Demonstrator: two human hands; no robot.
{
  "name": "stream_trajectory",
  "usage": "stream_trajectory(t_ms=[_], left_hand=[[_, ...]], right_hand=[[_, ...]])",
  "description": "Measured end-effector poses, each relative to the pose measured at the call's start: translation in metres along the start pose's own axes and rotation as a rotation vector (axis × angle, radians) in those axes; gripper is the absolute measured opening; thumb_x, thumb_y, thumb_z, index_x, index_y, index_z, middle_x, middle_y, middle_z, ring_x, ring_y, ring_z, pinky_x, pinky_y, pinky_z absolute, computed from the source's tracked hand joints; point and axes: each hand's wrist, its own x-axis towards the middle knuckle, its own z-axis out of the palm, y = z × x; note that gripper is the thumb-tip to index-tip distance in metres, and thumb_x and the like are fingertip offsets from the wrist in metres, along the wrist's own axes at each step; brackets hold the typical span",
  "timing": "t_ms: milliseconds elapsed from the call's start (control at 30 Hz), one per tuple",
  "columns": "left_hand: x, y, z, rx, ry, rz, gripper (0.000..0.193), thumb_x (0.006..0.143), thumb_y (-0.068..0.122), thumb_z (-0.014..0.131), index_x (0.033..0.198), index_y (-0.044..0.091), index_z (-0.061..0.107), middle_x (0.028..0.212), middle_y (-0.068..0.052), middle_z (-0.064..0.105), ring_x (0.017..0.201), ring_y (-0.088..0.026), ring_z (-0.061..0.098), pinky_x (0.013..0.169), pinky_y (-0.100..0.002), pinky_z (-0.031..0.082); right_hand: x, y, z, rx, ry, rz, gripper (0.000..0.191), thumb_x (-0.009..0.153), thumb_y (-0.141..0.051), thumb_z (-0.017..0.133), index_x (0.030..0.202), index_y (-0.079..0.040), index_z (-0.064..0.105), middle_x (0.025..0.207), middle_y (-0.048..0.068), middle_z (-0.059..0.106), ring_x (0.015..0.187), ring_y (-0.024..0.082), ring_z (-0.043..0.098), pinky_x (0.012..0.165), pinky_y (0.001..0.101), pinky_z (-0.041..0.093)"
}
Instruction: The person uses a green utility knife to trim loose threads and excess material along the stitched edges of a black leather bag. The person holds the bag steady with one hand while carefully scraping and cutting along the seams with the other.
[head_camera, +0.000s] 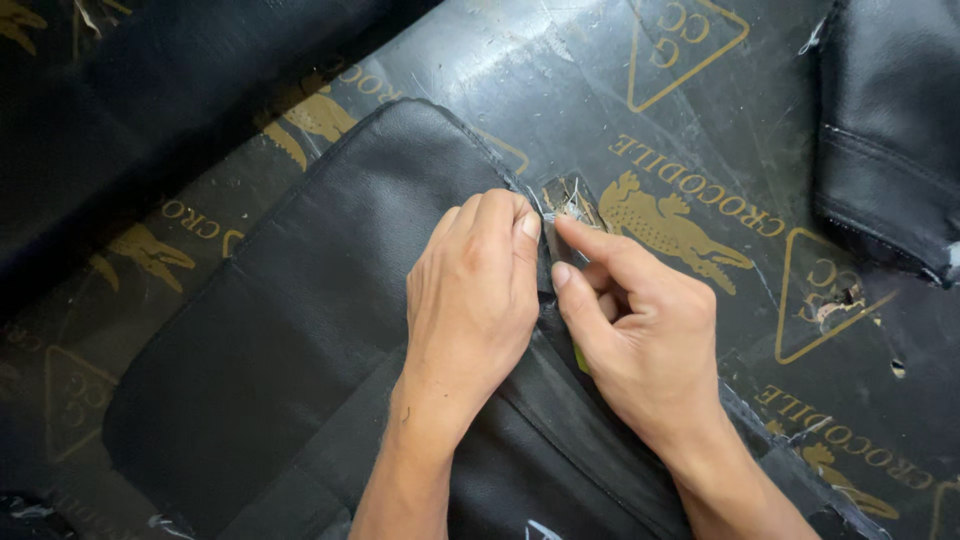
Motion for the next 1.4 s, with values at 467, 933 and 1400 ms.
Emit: stream_trajectory(t_ms=[467,933,1400], left_hand=[[-0.0012,0.0007,0.0014,0.008,0.011,0.013,0.016,0.105,0.019,0.052,0.101,0.006,0.06,0.097,-0.013,0.068,0.092,-0.036,0.064,0.078,-0.05,0.048],[-0.0025,0.0021,0.0,-0.039,0.01,-0.027,0.018,0.105,0.021,0.052,0.1,0.005,0.059,0.096,-0.013,0.068,0.093,-0.036,0.064,0.079,-0.049,0.048],[-0.0027,0.0009,-0.0006,-0.039,0.012,-0.011,0.019,0.106,0.021,0.05,0.101,0.005,0.059,0.098,-0.013,0.068,0.094,-0.037,0.064,0.079,-0.05,0.048]], right_hand=[[0.0032,-0.0011,0.001,0.019,-0.008,0.053,0.031,0.09,-0.004,0.072,0.121,-0.004,0.071,0.065,-0.004,0.063,0.05,-0.001,0.053,0.046,0.0195,0.044],[-0.0032,0.005,-0.0017,0.037,0.001,0.017,0.033,0.09,-0.002,0.073,0.123,-0.003,0.072,0.069,-0.005,0.063,0.054,-0.001,0.05,0.05,0.019,0.042],[0.0022,0.0023,-0.0003,0.015,-0.004,0.009,0.035,0.091,-0.003,0.073,0.126,-0.004,0.071,0.069,-0.004,0.064,0.054,0.0,0.049,0.05,0.0195,0.042]])
